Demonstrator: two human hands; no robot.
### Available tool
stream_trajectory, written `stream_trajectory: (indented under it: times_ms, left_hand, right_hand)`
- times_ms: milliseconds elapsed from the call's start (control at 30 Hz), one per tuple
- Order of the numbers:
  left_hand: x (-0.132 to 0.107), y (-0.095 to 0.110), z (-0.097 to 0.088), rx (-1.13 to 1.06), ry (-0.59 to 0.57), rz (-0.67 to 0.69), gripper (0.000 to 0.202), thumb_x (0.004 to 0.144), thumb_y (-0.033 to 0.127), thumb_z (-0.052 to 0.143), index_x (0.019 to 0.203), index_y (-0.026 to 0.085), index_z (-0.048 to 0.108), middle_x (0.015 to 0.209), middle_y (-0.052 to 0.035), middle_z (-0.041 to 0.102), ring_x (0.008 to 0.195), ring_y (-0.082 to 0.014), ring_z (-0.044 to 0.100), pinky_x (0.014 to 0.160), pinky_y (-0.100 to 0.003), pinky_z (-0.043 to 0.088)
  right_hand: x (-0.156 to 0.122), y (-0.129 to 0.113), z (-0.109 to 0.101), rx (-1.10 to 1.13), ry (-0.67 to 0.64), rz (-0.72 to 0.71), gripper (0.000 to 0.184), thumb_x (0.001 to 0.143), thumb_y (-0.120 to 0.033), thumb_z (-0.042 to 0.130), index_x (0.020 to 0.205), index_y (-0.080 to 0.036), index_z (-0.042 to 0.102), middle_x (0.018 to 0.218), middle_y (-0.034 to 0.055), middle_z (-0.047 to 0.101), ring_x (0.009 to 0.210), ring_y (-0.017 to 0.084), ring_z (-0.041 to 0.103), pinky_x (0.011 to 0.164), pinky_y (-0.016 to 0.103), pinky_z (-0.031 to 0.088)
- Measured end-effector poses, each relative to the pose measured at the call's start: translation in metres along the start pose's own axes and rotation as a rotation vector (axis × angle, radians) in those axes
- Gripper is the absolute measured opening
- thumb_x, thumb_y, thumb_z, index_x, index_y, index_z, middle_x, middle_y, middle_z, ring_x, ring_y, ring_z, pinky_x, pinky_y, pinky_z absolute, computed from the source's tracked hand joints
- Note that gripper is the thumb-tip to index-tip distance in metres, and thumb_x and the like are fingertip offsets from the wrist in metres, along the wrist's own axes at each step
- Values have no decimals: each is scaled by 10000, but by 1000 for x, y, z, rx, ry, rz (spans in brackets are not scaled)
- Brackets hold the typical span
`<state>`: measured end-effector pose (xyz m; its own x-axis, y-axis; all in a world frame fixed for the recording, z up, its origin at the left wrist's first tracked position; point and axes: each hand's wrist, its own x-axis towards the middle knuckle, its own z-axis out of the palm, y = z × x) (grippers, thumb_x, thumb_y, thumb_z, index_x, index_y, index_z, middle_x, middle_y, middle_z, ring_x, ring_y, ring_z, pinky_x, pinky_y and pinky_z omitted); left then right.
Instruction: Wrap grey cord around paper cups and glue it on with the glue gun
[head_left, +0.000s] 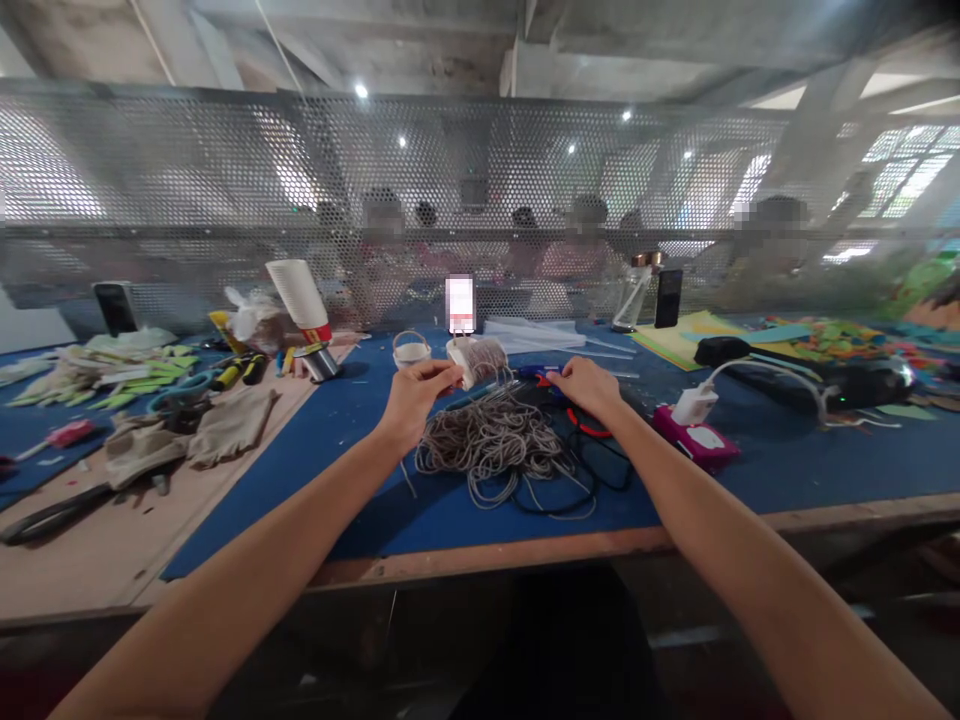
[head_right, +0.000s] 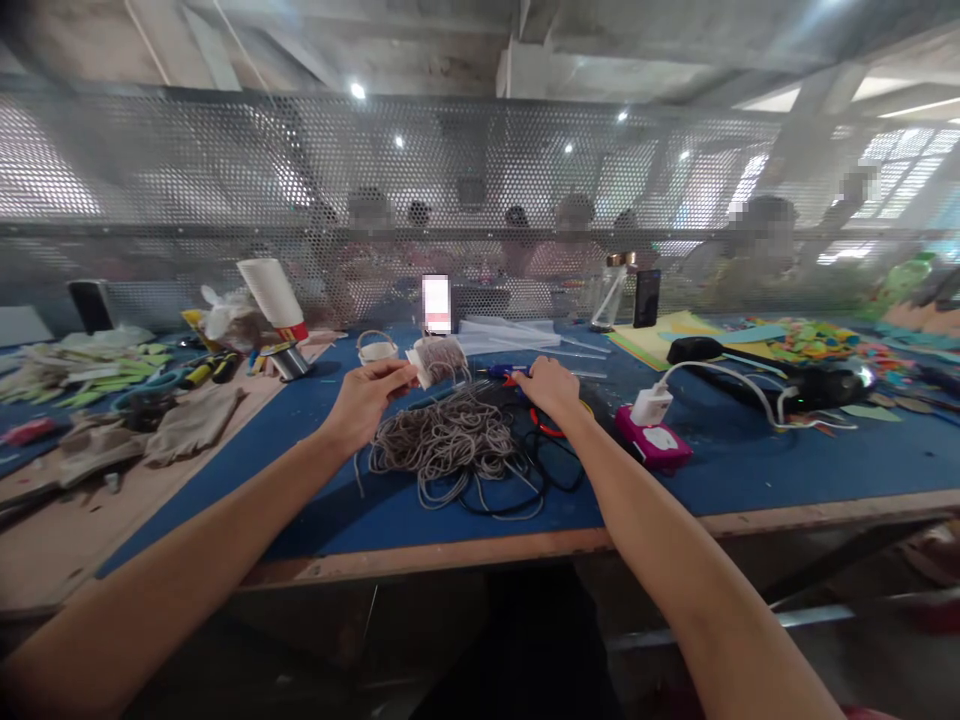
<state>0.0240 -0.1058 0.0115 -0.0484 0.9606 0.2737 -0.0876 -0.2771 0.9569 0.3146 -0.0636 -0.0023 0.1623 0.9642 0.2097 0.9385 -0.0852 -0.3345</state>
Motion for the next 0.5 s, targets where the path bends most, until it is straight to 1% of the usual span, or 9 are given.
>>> stream_trajectory:
  times_ms: [67, 167, 300, 367, 500]
  left_hand:
    - [0, 0, 0, -4, -10, -7, 360, 606, 469, 932, 752, 171, 791, 748, -60, 722, 727, -163, 637, 700, -305, 502]
    - [0, -1, 1, -27, -32, -15, 381, 602, 475, 942, 763, 166, 789, 758, -61, 726, 728, -161, 638, 708, -307, 511]
    - [0, -1, 1, -85, -47, -48, 403, 582, 452, 964, 779, 149, 785, 756, -58, 726, 733, -155, 644, 720, -298, 511]
    - [-1, 0, 1, -112, -51, -67, 400, 575, 428, 972, 777, 141, 782, 762, -60, 728, 732, -151, 648, 719, -292, 507]
    - [-2, 4, 2, -147, -53, -87, 387, 574, 406, 974, 768, 138, 774, 766, -60, 730, 720, -149, 649, 705, -293, 505]
  right_hand:
    - [2, 1, 1, -50, -76, 31, 505, 930, -657, 579, 1038, -199, 762, 1137, 161, 763, 1121, 336, 710, 942, 423, 506]
    - [4, 0, 1, -52, -119, 32, 493, 926, -652, 566, 931, -216, 796, 1052, 149, 785, 1080, 335, 731, 902, 407, 519]
    - [2, -2, 3, -28, -60, 3, 419, 918, -546, 574, 801, -207, 792, 914, 145, 788, 1005, 316, 750, 837, 374, 522]
    - [1, -3, 4, -18, -18, 13, 406, 906, -527, 578, 760, -206, 780, 880, 146, 785, 976, 307, 753, 814, 362, 518]
    - [0, -2, 1, 51, 60, 58, 401, 898, -547, 576, 788, -221, 782, 861, 125, 788, 950, 293, 753, 786, 339, 509]
